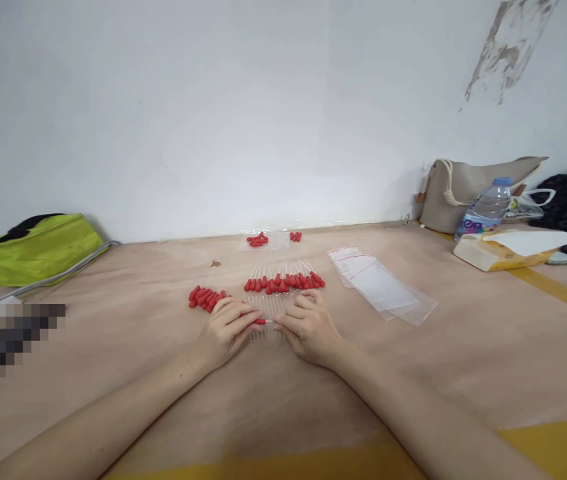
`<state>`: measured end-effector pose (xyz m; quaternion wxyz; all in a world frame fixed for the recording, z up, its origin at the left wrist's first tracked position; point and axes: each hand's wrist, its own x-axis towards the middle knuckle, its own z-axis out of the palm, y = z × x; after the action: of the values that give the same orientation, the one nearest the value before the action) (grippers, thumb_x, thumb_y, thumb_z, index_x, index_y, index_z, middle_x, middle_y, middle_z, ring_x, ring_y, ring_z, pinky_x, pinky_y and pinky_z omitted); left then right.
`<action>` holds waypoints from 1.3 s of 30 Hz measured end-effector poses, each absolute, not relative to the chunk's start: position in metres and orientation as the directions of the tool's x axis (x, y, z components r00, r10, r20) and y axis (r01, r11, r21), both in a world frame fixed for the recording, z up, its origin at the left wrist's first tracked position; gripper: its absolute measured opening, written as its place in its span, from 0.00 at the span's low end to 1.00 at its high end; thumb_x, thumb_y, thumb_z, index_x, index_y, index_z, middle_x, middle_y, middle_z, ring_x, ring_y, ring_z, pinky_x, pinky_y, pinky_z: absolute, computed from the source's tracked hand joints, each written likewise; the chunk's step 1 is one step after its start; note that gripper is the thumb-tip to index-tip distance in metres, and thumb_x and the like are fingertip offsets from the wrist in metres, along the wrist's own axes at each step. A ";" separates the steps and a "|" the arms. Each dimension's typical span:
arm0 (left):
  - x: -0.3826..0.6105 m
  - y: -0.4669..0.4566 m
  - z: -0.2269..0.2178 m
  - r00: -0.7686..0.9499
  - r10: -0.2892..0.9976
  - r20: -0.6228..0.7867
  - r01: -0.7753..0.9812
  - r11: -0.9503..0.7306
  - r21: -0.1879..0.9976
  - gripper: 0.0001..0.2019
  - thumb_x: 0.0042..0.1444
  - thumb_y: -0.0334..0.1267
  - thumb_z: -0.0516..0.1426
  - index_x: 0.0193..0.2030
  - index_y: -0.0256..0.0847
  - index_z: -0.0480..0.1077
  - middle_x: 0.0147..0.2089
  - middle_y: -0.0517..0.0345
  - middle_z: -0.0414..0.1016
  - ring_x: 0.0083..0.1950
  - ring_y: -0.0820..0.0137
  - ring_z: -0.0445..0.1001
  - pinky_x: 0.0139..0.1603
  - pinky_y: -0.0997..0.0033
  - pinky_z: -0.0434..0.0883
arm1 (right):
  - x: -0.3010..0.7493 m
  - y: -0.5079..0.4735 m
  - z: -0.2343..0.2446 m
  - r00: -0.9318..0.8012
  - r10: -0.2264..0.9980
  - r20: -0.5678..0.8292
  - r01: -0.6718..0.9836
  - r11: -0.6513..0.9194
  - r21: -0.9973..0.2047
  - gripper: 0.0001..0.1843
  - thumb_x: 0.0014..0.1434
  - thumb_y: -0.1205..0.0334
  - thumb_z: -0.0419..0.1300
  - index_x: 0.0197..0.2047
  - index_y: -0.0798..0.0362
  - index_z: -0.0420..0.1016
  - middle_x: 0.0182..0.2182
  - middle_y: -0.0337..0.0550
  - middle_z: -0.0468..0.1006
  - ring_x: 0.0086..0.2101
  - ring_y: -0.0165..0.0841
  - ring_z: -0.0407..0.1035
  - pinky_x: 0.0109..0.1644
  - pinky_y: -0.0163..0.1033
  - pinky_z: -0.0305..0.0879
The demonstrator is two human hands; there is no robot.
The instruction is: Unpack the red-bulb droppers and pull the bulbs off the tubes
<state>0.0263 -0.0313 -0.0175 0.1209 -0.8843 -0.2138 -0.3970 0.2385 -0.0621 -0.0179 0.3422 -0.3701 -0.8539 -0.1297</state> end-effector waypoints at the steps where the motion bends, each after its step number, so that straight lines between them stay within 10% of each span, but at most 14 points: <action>1: 0.027 -0.032 -0.017 0.607 0.284 0.742 0.488 -0.870 -0.066 0.06 0.55 0.37 0.54 0.39 0.41 0.69 0.35 0.58 0.74 0.36 0.72 0.71 0.47 0.64 0.64 | 0.240 -0.062 -0.018 -0.506 0.536 0.676 0.712 0.702 -0.024 0.11 0.59 0.62 0.50 0.35 0.49 0.74 0.21 0.36 0.68 0.29 0.28 0.58 0.47 0.41 0.48; 11: 0.024 -0.037 -0.007 0.714 0.192 0.673 0.480 -0.835 -0.270 0.06 0.56 0.32 0.52 0.30 0.42 0.69 0.30 0.64 0.75 0.30 0.75 0.68 0.48 0.61 0.56 | 0.247 -0.063 -0.020 -0.533 0.507 0.677 0.672 0.740 -0.025 0.11 0.58 0.61 0.50 0.32 0.49 0.73 0.19 0.35 0.67 0.27 0.28 0.57 0.47 0.42 0.48; 22: 0.023 -0.039 0.001 0.695 0.200 0.690 0.466 -0.857 -0.220 0.07 0.55 0.31 0.52 0.30 0.42 0.69 0.32 0.62 0.77 0.30 0.74 0.69 0.43 0.63 0.57 | 0.249 -0.066 -0.017 -0.518 0.531 0.671 0.664 0.744 -0.075 0.11 0.59 0.60 0.51 0.31 0.50 0.73 0.19 0.35 0.67 0.28 0.28 0.58 0.47 0.42 0.49; 31: -0.010 -0.010 0.036 0.461 0.532 0.710 0.693 -0.716 0.087 0.10 0.58 0.37 0.48 0.37 0.41 0.71 0.38 0.55 0.72 0.38 0.71 0.71 0.41 0.69 0.64 | 0.257 -0.051 -0.015 -0.205 0.709 0.675 0.799 0.520 -0.303 0.14 0.60 0.58 0.49 0.34 0.47 0.75 0.27 0.38 0.77 0.29 0.29 0.66 0.42 0.39 0.51; 39: -0.030 0.011 0.045 0.222 0.819 0.529 0.830 -0.443 0.337 0.15 0.54 0.34 0.47 0.45 0.39 0.69 0.40 0.54 0.67 0.36 0.70 0.70 0.38 0.70 0.68 | 0.242 -0.047 -0.023 -0.159 0.735 0.659 0.865 0.426 -0.267 0.13 0.58 0.65 0.50 0.40 0.46 0.74 0.33 0.38 0.78 0.33 0.29 0.68 0.41 0.37 0.51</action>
<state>-0.0295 0.0112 0.0454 0.0086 -0.7817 -0.5275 -0.3326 0.2421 -0.0474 -0.0230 0.3754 -0.5288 -0.7563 -0.0863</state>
